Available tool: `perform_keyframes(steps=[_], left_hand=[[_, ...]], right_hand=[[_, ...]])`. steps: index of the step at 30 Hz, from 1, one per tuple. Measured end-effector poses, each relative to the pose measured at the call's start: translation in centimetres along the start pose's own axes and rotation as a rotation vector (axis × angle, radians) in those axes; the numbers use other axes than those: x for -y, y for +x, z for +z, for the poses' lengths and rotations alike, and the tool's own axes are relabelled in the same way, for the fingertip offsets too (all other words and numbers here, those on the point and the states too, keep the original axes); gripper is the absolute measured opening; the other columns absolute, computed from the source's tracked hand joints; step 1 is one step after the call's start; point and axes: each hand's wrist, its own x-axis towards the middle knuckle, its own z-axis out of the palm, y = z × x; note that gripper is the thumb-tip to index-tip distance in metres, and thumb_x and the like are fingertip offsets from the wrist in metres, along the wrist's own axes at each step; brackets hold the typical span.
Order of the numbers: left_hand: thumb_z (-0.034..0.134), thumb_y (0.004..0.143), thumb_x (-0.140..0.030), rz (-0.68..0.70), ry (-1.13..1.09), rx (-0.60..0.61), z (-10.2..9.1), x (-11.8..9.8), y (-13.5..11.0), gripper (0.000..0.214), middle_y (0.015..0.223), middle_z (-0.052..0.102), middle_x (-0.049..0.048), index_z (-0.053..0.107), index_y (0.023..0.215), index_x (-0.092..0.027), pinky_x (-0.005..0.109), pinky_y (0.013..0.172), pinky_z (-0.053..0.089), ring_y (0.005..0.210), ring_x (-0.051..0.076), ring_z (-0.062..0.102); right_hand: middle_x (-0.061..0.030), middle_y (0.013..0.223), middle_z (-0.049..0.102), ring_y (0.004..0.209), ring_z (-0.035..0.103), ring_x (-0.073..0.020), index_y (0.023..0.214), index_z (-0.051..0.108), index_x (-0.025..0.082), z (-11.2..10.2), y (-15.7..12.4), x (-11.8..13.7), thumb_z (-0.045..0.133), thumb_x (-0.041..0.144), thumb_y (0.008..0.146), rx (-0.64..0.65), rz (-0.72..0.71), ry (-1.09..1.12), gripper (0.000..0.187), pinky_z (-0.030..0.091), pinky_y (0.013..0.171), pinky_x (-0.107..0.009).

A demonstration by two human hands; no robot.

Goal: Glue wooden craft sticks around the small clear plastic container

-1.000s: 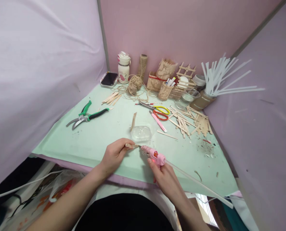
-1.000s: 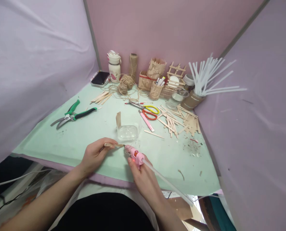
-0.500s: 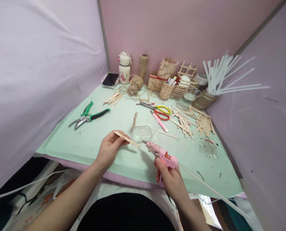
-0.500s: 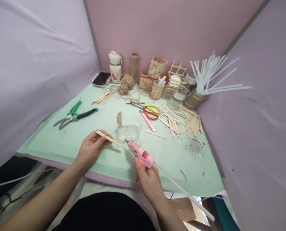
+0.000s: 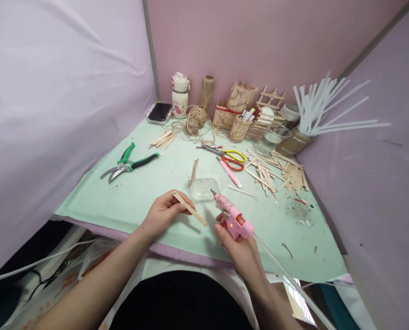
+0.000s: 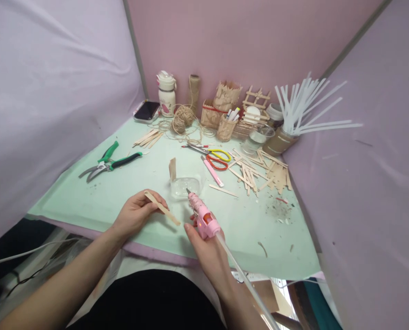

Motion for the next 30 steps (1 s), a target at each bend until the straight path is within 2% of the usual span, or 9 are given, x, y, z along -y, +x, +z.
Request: perform_keyframes(steps=[3,6,10,14,17,23,27,30], left_hand=[[0.071,0.079,-0.038,-0.023,-0.007,0.109,0.1,-0.4,-0.2,0.025,0.081,0.072,0.0071,0.065,0.08,-0.014,0.032,0.069,0.06,0.073,0.018,0.069],[0.072,0.079,-0.039,-0.03,0.008,0.154,0.2,-0.8,-0.2,0.026,0.079,0.072,0.007,0.065,0.079,-0.014,0.031,0.068,0.059,0.072,0.018,0.07],[0.071,0.079,-0.036,-0.028,0.05,0.196,0.3,-0.9,-0.2,0.022,0.079,0.073,0.0065,0.066,0.079,-0.015,0.03,0.068,0.058,0.072,0.018,0.07],[0.069,0.08,-0.032,-0.038,0.072,0.23,0.4,-0.9,-0.3,0.017,0.078,0.073,0.0057,0.067,0.08,-0.015,0.029,0.069,0.057,0.072,0.017,0.069],[0.069,0.08,-0.029,-0.052,0.072,0.241,0.4,-1.0,-0.3,0.014,0.077,0.073,0.0053,0.067,0.079,-0.015,0.028,0.069,0.056,0.071,0.017,0.069],[0.07,0.08,-0.031,-0.067,0.042,0.239,0.5,-1.0,-0.2,0.017,0.076,0.072,0.0054,0.067,0.079,-0.015,0.03,0.067,0.058,0.07,0.018,0.069],[0.072,0.079,-0.033,-0.079,-0.021,0.205,0.3,-0.7,-0.1,0.02,0.077,0.071,0.0053,0.066,0.081,-0.014,0.03,0.068,0.058,0.072,0.017,0.069],[0.074,0.077,-0.034,-0.106,-0.065,0.17,0.2,-0.5,0.0,0.023,0.077,0.071,0.0049,0.065,0.082,-0.014,0.029,0.068,0.058,0.073,0.017,0.069]], right_hand=[[-0.0042,0.092,0.069,0.077,0.063,-0.0187,0.089,0.067,0.021,0.5,0.3,0.7,0.067,0.039,0.075,0.023,0.039,0.069,0.022,0.051,0.064,-0.028],[-0.0032,0.082,0.068,0.072,0.061,-0.0177,0.088,0.068,0.02,0.9,0.2,1.4,0.066,0.035,0.076,0.085,0.079,0.084,0.02,0.052,0.065,-0.029],[-0.0033,0.08,0.065,0.07,0.058,-0.0162,0.084,0.065,0.018,1.2,-0.1,1.5,0.064,0.034,0.078,0.162,0.082,0.092,0.017,0.05,0.066,-0.029],[-0.0018,0.075,0.062,0.066,0.054,-0.0149,0.081,0.062,0.018,1.4,-0.1,0.9,0.063,0.032,0.078,0.143,0.064,0.049,0.014,0.047,0.063,-0.028],[-0.0007,0.073,0.061,0.065,0.055,-0.0148,0.081,0.062,0.019,1.5,-0.1,0.8,0.062,0.031,0.078,0.127,0.065,0.008,0.012,0.047,0.063,-0.028],[0.0011,0.077,0.061,0.068,0.055,-0.0147,0.1,0.062,0.021,1.5,-0.5,1.1,0.06,0.029,0.079,0.182,0.045,0.057,0.023,0.048,0.067,-0.028],[-0.0009,0.084,0.063,0.07,0.057,-0.0155,0.115,0.06,0.021,1.0,-0.9,0.9,0.06,0.034,0.081,0.111,0.02,0.05,0.036,0.049,0.068,-0.029],[-0.0028,0.085,0.065,0.071,0.059,-0.0166,0.12,0.058,0.021,0.3,-1.4,0.5,0.058,0.039,0.084,0.063,0.002,-0.012,0.04,0.049,0.063,-0.027]])
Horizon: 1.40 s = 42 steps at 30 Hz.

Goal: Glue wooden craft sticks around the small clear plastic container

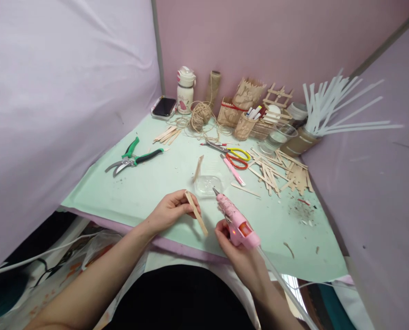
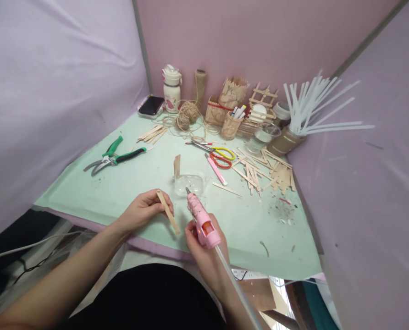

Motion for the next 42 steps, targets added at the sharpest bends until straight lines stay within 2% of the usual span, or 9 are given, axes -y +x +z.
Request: perform_keyframes(steps=[6,12,17,24,31,38,42], left_hand=[[0.076,0.075,-0.032,-0.058,-0.036,-0.019,0.0,0.2,0.0,0.025,0.077,0.071,0.0037,0.066,0.086,-0.012,0.028,0.07,0.057,0.073,0.016,0.069],[0.073,0.076,-0.026,-0.086,0.004,0.005,0.0,0.0,0.0,0.018,0.076,0.072,0.0036,0.07,0.087,-0.012,0.026,0.071,0.055,0.072,0.015,0.068],[0.072,0.079,-0.026,-0.126,0.043,0.113,0.0,-0.2,-0.2,0.017,0.078,0.072,0.0048,0.07,0.087,-0.011,0.025,0.072,0.053,0.072,0.014,0.066],[0.076,0.077,-0.034,-0.256,-0.043,0.387,-0.1,-0.4,-0.4,0.027,0.073,0.071,0.0048,0.07,0.09,-0.011,0.025,0.067,0.052,0.066,0.013,0.065],[0.078,0.074,-0.04,-0.306,-0.047,0.468,-0.4,-0.2,-0.4,0.032,0.07,0.071,0.0036,0.07,0.087,-0.011,0.022,0.064,0.051,0.063,0.012,0.064],[0.077,0.074,-0.045,-0.322,-0.042,0.53,-0.7,-0.3,-0.3,0.036,0.065,0.069,0.0028,0.07,0.085,-0.011,0.022,0.061,0.051,0.058,0.011,0.063],[0.075,0.076,-0.045,-0.314,-0.022,0.538,-0.7,-0.6,-0.3,0.035,0.063,0.068,0.0026,0.069,0.08,-0.011,0.021,0.06,0.05,0.056,0.011,0.061]], right_hand=[[-0.0012,0.078,0.065,0.078,0.063,-0.0179,0.11,0.064,0.022,-0.5,-0.9,-0.3,0.06,0.04,0.086,-0.032,-0.103,-0.062,0.031,0.048,0.065,-0.025],[-0.0005,0.079,0.062,0.069,0.058,-0.015,0.09,0.064,0.022,0.2,-0.7,0.6,0.059,0.039,0.087,-0.021,-0.159,-0.023,0.018,0.048,0.063,-0.024],[-0.0014,0.08,0.061,0.071,0.058,-0.0158,0.088,0.062,0.021,0.4,0.2,1.0,0.061,0.038,0.085,-0.061,-0.159,-0.004,0.017,0.048,0.062,-0.024],[-0.0006,0.082,0.065,0.067,0.058,-0.0133,0.094,0.063,0.021,1.1,2.1,1.5,0.068,0.034,0.079,-0.101,-0.134,0.066,0.021,0.049,0.062,-0.024],[0.0018,0.076,0.067,0.062,0.059,-0.0123,0.088,0.065,0.022,1.7,2.3,2.4,0.067,0.029,0.079,-0.066,-0.13,0.047,0.012,0.046,0.059,-0.023],[0.0024,0.073,0.068,0.061,0.061,-0.0131,0.086,0.063,0.023,1.9,2.5,1.9,0.066,0.031,0.078,-0.041,-0.147,0.013,0.012,0.046,0.058,-0.023],[0.0029,0.073,0.068,0.057,0.06,-0.0125,0.086,0.061,0.023,2.4,2.5,1.8,0.066,0.03,0.078,-0.069,-0.17,-0.012,0.012,0.046,0.057,-0.023]])
